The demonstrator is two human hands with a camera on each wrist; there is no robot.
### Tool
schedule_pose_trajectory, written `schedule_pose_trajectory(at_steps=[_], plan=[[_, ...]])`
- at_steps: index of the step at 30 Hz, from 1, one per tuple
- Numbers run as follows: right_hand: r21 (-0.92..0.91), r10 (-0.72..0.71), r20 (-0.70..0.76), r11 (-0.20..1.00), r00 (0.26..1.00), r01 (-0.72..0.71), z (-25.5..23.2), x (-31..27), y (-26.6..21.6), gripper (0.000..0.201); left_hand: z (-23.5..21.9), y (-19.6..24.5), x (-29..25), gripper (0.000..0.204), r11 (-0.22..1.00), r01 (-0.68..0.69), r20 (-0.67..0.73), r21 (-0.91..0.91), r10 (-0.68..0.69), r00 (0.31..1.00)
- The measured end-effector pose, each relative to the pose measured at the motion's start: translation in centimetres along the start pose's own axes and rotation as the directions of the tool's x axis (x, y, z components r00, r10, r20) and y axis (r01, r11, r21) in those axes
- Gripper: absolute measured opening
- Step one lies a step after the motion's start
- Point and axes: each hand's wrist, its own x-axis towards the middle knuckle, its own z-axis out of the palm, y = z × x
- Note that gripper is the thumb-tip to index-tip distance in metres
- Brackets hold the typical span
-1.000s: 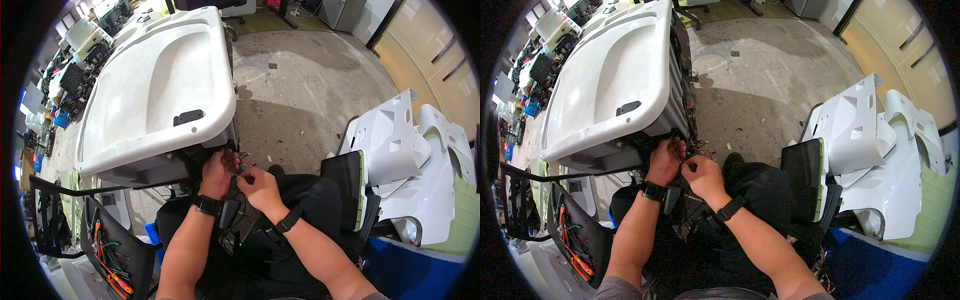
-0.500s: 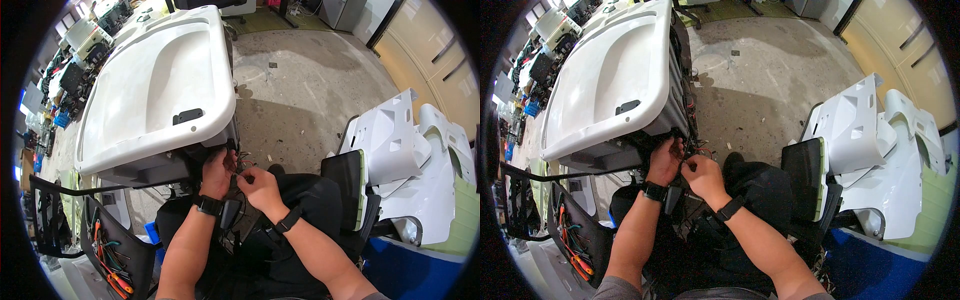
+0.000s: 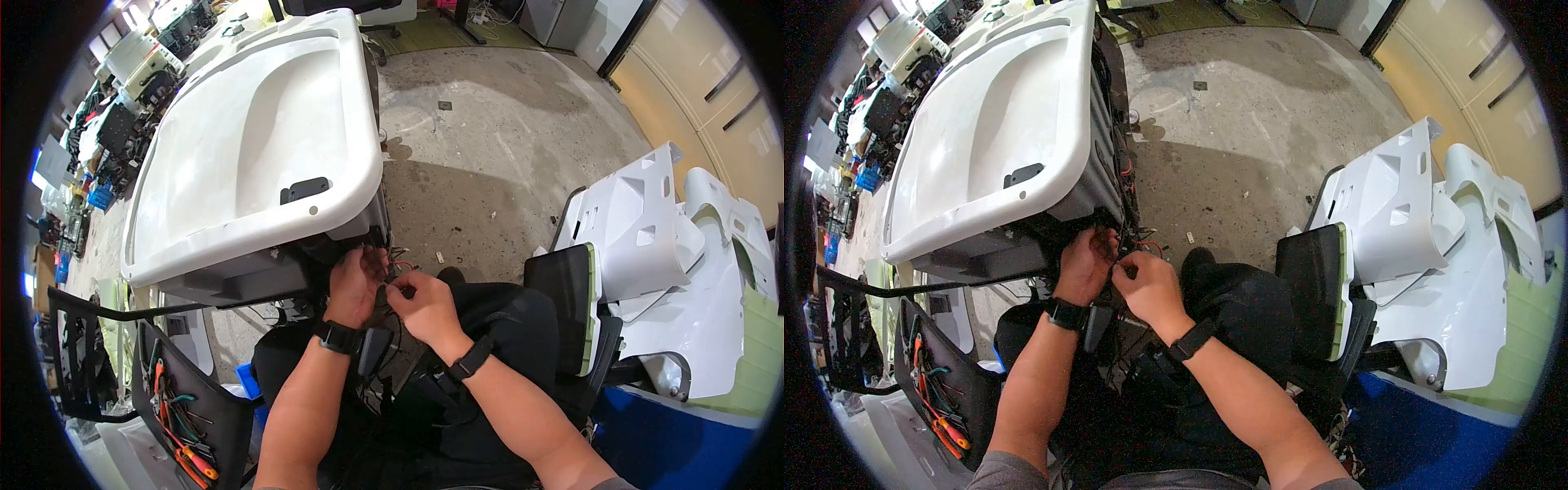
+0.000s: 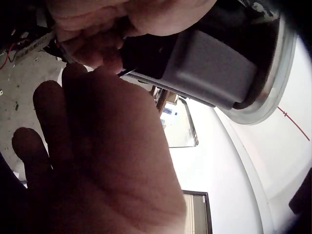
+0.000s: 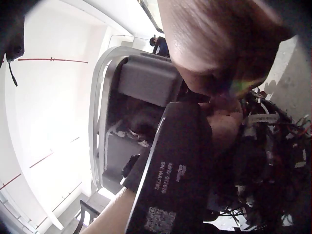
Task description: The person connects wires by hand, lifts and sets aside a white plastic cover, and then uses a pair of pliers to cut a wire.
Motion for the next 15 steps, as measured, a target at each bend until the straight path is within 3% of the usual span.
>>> schedule_pose_trajectory(at_steps=[3, 9, 15], plan=[[-0.008, -0.004, -0.012, 1.0, 1.0, 0.004, -0.1, 0.0, -0.1, 0.022, -0.3, 0.2, -0.1, 0.016, 1.0, -0.026, 0.036, -0.005, 0.026, 0.999], [-0.009, -0.051, -0.058, 0.999, 0.997, 0.051, 0.4, 0.1, 1.3, 0.02, 0.2, 0.7, -2.4, 0.012, 0.995, -0.053, -0.026, 0.08, 0.055, 0.998], [0.034, -0.069, -0.127, 0.997, 0.99, 0.073, 0.2, -0.9, 1.8, 0.02, 1.4, 1.6, -6.2, 0.009, 0.965, -0.205, 0.027, 0.162, 0.203, 0.979]])
